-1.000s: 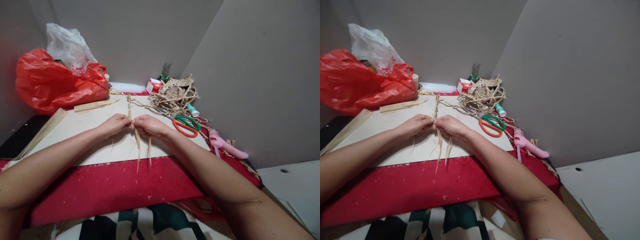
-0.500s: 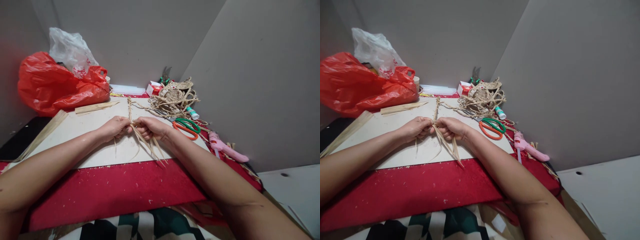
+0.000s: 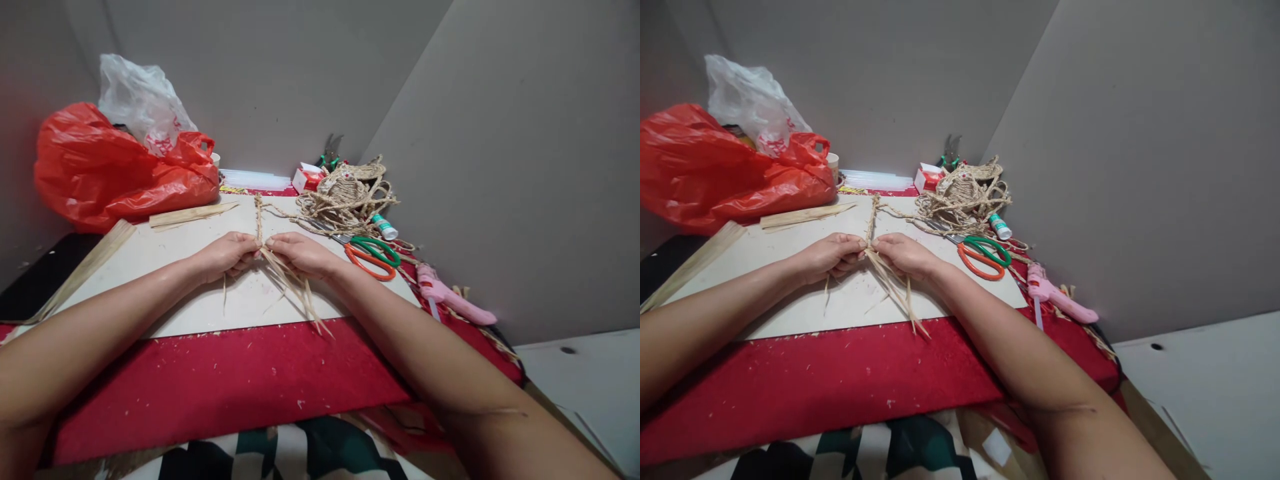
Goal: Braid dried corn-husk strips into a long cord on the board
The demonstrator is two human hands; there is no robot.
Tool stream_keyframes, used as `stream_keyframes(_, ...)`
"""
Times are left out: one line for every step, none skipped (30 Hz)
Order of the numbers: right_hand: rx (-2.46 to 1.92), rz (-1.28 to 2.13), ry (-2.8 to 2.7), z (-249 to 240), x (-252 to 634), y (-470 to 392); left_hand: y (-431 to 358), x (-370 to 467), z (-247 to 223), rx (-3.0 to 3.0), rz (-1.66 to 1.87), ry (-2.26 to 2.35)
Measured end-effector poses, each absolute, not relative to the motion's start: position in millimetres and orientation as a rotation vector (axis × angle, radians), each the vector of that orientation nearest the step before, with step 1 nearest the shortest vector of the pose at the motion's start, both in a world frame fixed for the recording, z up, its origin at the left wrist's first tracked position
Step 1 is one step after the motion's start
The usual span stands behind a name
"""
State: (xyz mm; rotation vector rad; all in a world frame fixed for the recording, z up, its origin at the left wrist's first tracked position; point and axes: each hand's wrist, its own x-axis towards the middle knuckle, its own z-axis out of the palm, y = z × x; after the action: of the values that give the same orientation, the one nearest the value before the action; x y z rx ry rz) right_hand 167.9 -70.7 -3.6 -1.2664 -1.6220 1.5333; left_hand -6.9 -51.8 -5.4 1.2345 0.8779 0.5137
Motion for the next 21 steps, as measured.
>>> stream_keyframes(-1.272, 1.446, -1.686, -5, 168, -69, -52, -7, -5, 1.236, 0.507, 0.876)
stream_keyframes(-1.277, 1.340, -1.758, -6, 168, -68, -52, -7, -5, 1.242, 0.498, 0.874)
stream_keyframes(-1.284, 1.215, -1.830, -7, 167, -67, -52, -7, -5, 1.254, 0.490, 0.870)
stream_keyframes(-1.291, 1.081, -1.891, -8, 167, -66, -52, -8, -5, 1.273, 0.487, 0.860)
stream_keyframes(-1.300, 0.960, -1.936, -9, 165, -66, -52, -8, -5, 1.301, 0.484, 0.848)
stream_keyframes(-1.312, 0.872, -1.962, -9, 164, -66, -52, -8, -5, 1.339, 0.483, 0.841)
stream_keyframes(-1.326, 0.825, -1.973, -9, 163, -66, -52, -8, -5, 1.392, 0.488, 0.847)
stream_keyframes(-1.343, 0.817, -1.971, -8, 161, -68, -51, -8, -6, 1.464, 0.503, 0.864)
stream_keyframes(-1.362, 0.843, -1.962, -7, 160, -69, -51, -7, -7, 1.549, 0.525, 0.888)
stream_keyframes(-1.382, 0.892, -1.949, -5, 159, -71, -51, -7, -8, 1.641, 0.555, 0.913)
stream_keyframes(-1.400, 0.955, -1.932, -3, 159, -73, -50, -6, -10, 1.731, 0.589, 0.934)
stream_keyframes(-1.416, 1.027, -1.913, 0, 159, -75, -50, -6, -11, 1.810, 0.622, 0.948)
stream_keyframes(-1.428, 1.103, -1.889, 2, 159, -77, -50, -5, -12, 1.868, 0.648, 0.957)
stream_keyframes(-1.434, 1.179, -1.866, 5, 160, -78, -50, -5, -13, 1.906, 0.667, 0.968)
stream_keyframes(-1.433, 1.251, -1.850, 7, 161, -80, -50, -4, -14, 1.929, 0.681, 0.983)
stream_keyframes(-1.429, 1.311, -1.843, 9, 163, -80, -50, -4, -15, 1.946, 0.690, 0.993)
stream_keyframes(-1.427, 1.350, -1.843, 10, 164, -81, -51, -4, -15, 1.957, 0.693, 0.998)
stream_keyframes(-1.424, 1.366, -1.853, 11, 165, -81, -51, -5, -15, 1.965, 0.692, 1.002)
stream_keyframes(-1.422, 1.360, -1.871, 12, 167, -81, -51, -5, -15, 1.974, 0.686, 1.003)
stream_keyframes(-1.424, 1.338, -1.895, 12, 168, -81, -51, -5, -15, 1.982, 0.677, 1.004)
stream_keyframes(-1.432, 1.306, -1.920, 12, 169, -81, -51, -5, -14, 1.990, 0.667, 1.006)
